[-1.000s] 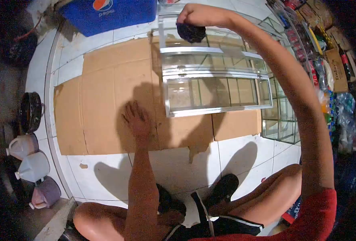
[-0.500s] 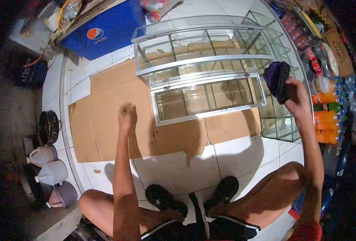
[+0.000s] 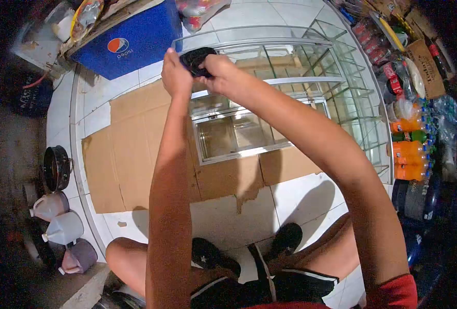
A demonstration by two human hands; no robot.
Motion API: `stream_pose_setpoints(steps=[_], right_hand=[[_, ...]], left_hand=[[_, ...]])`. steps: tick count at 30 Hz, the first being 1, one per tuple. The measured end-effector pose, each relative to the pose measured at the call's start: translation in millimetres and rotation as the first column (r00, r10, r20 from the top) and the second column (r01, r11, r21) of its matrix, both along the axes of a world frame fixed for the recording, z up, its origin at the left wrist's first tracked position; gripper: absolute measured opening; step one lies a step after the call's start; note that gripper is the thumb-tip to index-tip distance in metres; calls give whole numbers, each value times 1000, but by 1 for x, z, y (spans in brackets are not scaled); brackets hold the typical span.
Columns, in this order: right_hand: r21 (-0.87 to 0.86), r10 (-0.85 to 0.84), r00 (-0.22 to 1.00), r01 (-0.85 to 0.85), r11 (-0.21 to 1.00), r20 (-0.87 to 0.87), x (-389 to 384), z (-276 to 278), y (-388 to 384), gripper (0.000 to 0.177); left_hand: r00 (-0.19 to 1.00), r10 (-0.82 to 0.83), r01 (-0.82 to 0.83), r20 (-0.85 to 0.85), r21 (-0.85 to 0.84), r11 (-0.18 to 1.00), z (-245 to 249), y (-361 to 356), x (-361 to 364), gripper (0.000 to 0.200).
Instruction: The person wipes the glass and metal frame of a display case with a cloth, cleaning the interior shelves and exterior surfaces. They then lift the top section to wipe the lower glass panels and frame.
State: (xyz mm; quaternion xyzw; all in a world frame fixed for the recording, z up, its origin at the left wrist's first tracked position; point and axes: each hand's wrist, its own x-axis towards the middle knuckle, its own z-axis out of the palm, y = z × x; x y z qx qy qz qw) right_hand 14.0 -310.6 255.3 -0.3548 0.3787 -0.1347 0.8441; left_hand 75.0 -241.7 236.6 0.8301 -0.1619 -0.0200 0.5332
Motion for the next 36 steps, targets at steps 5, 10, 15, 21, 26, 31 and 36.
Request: stream_pose_setpoints(steps=[5,10,15,21,26,31,36], right_hand=[[26,201,979,-200,979,-22,40,-60,-18,17],[-838,618,786,-333,432,6,104,-220,-95,32],[-848,598,801,-336,409,-29,114,-182,-63,28],[-859,498,861,-329,393,-102,101,-135,-23,24],[-873,395,905,-317,370,-161,76,-93,-5,21],[-873,293,921,-350,341,-255,67,-59,8,20],[-863,188,921,-386,326,-340,21,-29,5,19]], left_hand=[[994,48,-47,96,-11,999,2,-1,-4,55],[995,55,-54,86,-15,998,0,-1,1,48],[989,71,-65,132,-46,997,3,3,1,48],[999,36,-33,17,-153,988,4,8,2,47],[998,52,-44,37,-195,980,0,6,3,44],[994,94,-84,48,-178,980,-1,3,3,41],[991,136,-128,21,-209,970,-2,1,3,36]])
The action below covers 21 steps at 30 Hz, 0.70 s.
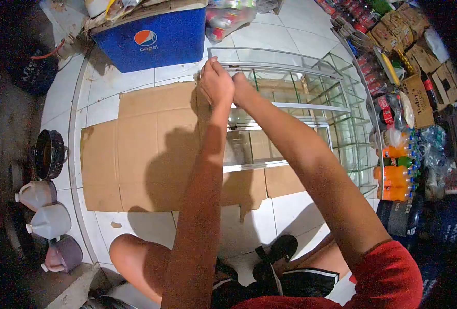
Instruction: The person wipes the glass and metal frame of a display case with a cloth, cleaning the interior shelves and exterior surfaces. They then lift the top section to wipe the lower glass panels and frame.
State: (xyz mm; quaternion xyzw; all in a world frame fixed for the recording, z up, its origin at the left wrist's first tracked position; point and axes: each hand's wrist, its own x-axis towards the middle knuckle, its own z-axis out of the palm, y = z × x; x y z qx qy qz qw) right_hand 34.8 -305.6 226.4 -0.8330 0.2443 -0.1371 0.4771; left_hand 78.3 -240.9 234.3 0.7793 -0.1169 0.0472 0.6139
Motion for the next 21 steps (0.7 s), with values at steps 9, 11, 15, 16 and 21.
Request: stream_pose_setpoints(steps=[9,11,15,16,21], right_hand=[[635,-93,969,-76,769,229,41,-70,-70,17],[940,-592,755,94,-327,-281,22,11,-29,21],[970,-750,638,-22,-243,-173,-24,69,-21,24],[976,-696,711,-70,-208,-98,-44,86,-29,24],[600,-479,835,242,763,273,-163,139,-94,17]], left_hand=[[997,-33,28,-68,-73,997,10,5,-3,46],[997,-54,49,-62,-73,996,10,8,-4,48],[992,-89,80,-87,-102,992,10,12,-4,54],[997,-59,51,-48,-152,987,5,10,-3,54],[981,-161,142,110,164,976,7,17,-13,41]])
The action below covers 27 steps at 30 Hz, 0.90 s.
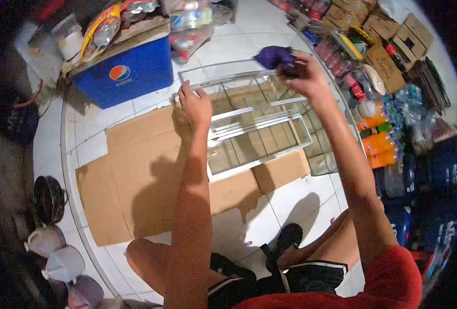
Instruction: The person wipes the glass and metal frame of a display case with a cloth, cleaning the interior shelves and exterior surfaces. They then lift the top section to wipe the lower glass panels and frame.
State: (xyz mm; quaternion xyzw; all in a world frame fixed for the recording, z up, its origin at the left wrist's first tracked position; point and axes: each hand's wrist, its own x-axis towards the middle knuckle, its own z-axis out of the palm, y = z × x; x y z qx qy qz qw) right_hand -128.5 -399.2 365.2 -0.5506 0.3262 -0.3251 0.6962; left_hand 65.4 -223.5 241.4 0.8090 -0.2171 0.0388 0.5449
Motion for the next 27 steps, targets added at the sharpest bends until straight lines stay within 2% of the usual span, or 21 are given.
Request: stream_pose_setpoints(steps=[1,2,4,6,8,9,10,12,14,15,16,17,18,20,21,24,26,27], right_hand=[[320,-123,978,64,945,169,-15,26,-5,17],[614,-286,914,53,788,289,-29,50,-7,17],[614,-405,844,118,780,353,-60,51,-25,17],[669,-469,788,98,737,400,-75,41,-32,19],[685,-454,853,170,709,257,-84,21,-21,18],[651,-323,919,105,752,225,-91,6,-32,19],[102,-164,949,142,985,268,-96,-43,-44,18],[445,-142,981,68,893,134,-70,-27,-46,16],[222,153,985,-167,960,81,-44,-52,-68,15],[25,187,981,-186,982,-50,-29,-61,-75,25],[-166,178,924,-245,955,-337,-20,-77,-87,29],[-379,188,889,-359,853,-418,-9,-96,-97,31],[-556,178,855,-461,692,-488,0,-120,-106,32],[-709,-22,789,-539,455,-614,4,-126,-90,29],[-743,-20,797,-553,378,-603,8,-135,-90,27],[-705,63,772,-608,366,-633,14,-139,-94,29],[-654,150,725,-677,338,-672,15,-145,-100,38],[-577,219,681,-718,390,-699,9,-147,-100,42]], left_hand=[[1000,-17,17,2,-16,1000,4,1,-2,41],[999,-37,35,21,78,996,6,3,-4,43],[996,-70,51,61,272,961,11,4,-6,51],[994,-102,84,41,306,948,6,1,-3,53],[992,-77,41,96,331,943,-3,-5,-5,53],[980,-52,-7,192,295,956,-6,-6,-7,51],[978,-48,-15,204,296,955,-5,-8,-6,51],[977,-71,18,199,260,965,-8,-10,-6,50],[983,-35,-15,182,266,964,-3,-14,-5,51],[981,-26,-28,191,274,961,-1,-17,-5,51],[981,-18,-40,192,291,956,-3,-16,-7,51],[982,8,-68,188,316,946,-7,-15,-9,51],[976,-11,-52,219,279,959,-9,-16,-6,50],[968,-18,-48,249,258,965,-19,-20,0,50],[958,-31,-39,284,237,971,-22,-21,5,49],[947,-46,-33,317,238,971,-29,-23,12,48],[950,-61,-22,306,261,965,-27,-30,9,49],[949,-47,-52,312,299,953,-26,-31,7,49]])
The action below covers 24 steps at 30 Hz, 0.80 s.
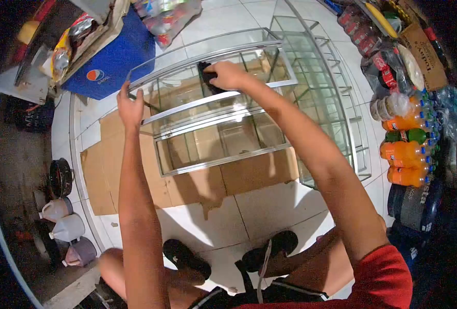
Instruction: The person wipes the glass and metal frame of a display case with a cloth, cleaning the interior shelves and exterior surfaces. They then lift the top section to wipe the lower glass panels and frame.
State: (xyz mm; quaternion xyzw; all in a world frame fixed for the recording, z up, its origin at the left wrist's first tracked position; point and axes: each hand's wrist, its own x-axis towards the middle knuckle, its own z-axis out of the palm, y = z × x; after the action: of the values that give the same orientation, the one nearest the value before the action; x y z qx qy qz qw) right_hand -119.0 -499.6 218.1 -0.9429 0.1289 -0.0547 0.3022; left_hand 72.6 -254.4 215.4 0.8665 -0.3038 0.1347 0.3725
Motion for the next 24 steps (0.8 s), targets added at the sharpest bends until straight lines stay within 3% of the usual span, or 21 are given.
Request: stream_pose_setpoints(steps=[3,7,9,10,14,15,17,18,20,24], right_hand=[[135,60,998,-59,989,0,-2,-3,-3,47],[108,92,996,-91,990,-2,8,-20,-7,41],[-20,189,968,-195,981,-166,18,-25,-11,40],[-32,186,970,-193,981,-155,27,-24,-15,40],[-110,186,843,-277,955,-505,34,-41,-9,39],[-104,101,839,-184,977,-534,16,-10,3,39],[-87,102,710,-225,970,-697,34,-21,1,36],[-87,107,709,-231,969,-698,37,-16,8,36],[-172,10,590,-251,953,-807,37,6,20,49],[-295,-111,705,-144,945,-700,29,4,27,47]], left_hand=[[1000,10,-10,9,23,1000,-1,3,-4,48],[1000,17,-19,23,61,998,-1,1,-4,50],[994,48,-60,96,118,991,1,-2,-3,52],[995,60,-68,76,117,991,3,-1,-5,53],[997,48,-54,61,98,994,3,-1,-12,56],[997,38,-44,69,90,995,5,-4,-12,56],[997,43,-51,67,118,992,3,-2,-11,56],[998,60,-64,32,123,990,5,-2,-12,57],[996,83,-84,16,125,988,9,-2,-15,57],[996,87,-81,-37,133,988,11,-2,-16,57]])
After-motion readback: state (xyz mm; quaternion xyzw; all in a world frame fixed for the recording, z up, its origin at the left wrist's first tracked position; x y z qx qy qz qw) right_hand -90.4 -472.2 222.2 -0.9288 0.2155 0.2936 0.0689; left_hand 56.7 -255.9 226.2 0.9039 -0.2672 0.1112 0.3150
